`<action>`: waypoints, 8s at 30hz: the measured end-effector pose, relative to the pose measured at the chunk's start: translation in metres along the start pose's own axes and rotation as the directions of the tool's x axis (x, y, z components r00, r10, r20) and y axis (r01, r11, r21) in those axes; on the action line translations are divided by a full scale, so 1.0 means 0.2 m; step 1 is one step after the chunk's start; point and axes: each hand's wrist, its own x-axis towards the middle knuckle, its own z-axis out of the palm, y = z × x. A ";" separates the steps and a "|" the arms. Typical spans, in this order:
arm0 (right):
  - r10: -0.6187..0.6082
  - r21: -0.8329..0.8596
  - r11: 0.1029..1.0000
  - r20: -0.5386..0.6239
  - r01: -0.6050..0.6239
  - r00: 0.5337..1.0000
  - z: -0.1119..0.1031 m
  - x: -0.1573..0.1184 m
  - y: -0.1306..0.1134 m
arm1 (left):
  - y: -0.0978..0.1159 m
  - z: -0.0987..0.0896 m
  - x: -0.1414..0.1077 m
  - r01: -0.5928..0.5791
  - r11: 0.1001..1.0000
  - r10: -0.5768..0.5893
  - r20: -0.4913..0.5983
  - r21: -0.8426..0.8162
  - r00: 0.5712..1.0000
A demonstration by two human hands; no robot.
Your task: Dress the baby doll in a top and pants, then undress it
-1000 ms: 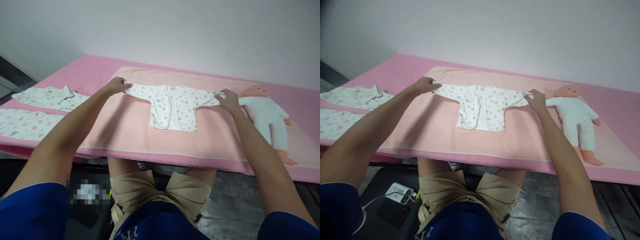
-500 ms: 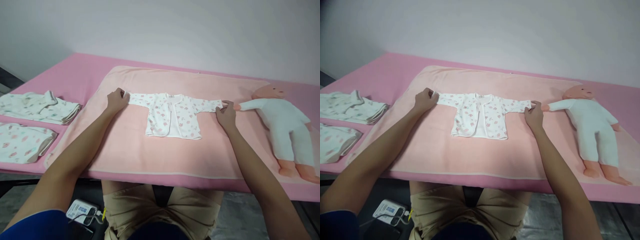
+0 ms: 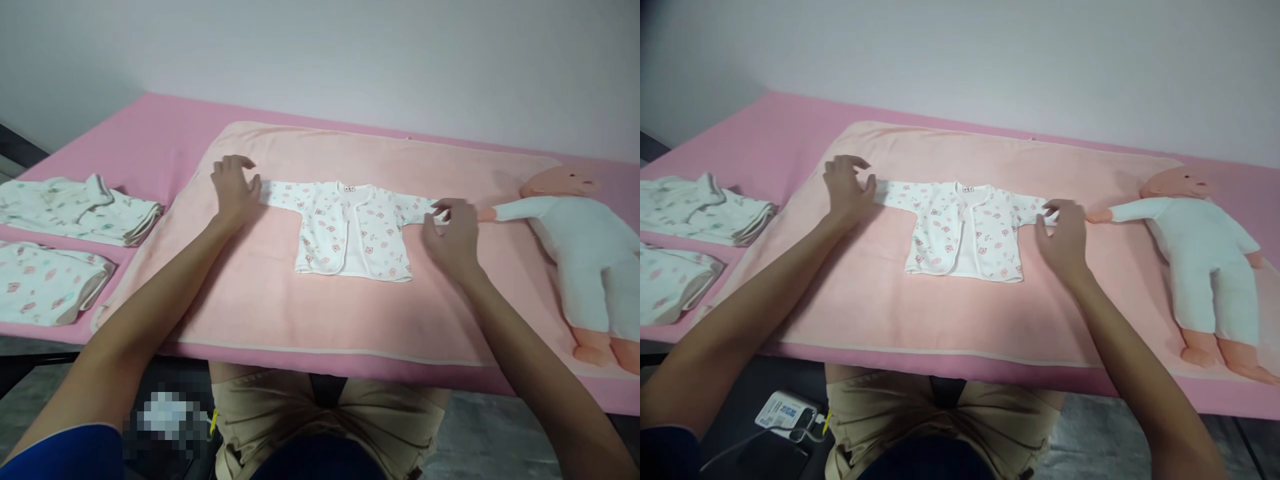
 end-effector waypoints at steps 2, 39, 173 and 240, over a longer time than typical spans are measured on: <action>-0.077 0.152 0.987 0.188 0.049 0.979 0.00 -0.06 -0.24 | 0.15 0.01 0.02 -0.189 0.981 0.191 0.124 -0.032 0.974; -0.101 0.524 0.824 0.508 -0.214 0.855 0.20 -0.19 -0.79 | 0.72 0.26 0.23 -0.347 0.909 0.401 0.709 -0.231 0.581; 0.042 0.031 0.998 0.452 -0.062 0.891 -0.15 -0.33 -0.58 | 0.57 0.15 -0.28 -0.539 0.784 0.620 0.381 -0.307 0.686; -0.498 0.351 0.857 0.384 0.377 0.777 -0.14 -0.30 0.01 | 1.14 0.70 -0.14 -0.557 0.808 0.582 0.408 -0.193 0.704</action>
